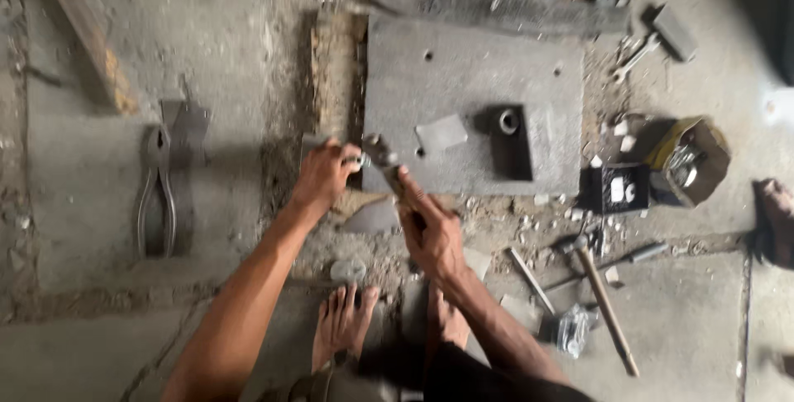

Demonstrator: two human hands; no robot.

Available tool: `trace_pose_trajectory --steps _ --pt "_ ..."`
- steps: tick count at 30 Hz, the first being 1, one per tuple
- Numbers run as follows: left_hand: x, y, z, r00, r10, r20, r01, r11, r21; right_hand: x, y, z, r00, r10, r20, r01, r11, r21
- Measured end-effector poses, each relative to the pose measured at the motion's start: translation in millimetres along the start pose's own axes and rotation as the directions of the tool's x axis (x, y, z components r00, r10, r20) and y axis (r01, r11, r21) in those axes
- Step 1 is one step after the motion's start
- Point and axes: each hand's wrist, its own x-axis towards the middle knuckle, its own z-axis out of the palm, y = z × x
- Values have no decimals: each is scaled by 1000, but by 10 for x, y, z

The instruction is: The person uses a hammer and a metal punch to create holes in small rectangular metal plates placed on a stone anvil. They repeatedly position the punch, strike it, and adjust the plates to work on different spots.

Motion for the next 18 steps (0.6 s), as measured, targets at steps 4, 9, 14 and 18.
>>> trace_pose_trajectory --steps 4,9,14,18 --pt "-17 48 1 993 -109 52 110 994 -23 -80 -55 -11 998 11 55 -12 1000 19" --pt "-6 -6 -24 999 30 -29 -30 999 15 59 24 -26 993 -118 -26 120 981 154" --pt "-19 144 15 975 124 -182 -105 988 113 -102 137 -133 964 248 95 -256 963 79" --pt "-11 392 -78 987 -39 -154 23 994 -106 -175 196 -202 985 168 27 -170 982 85"
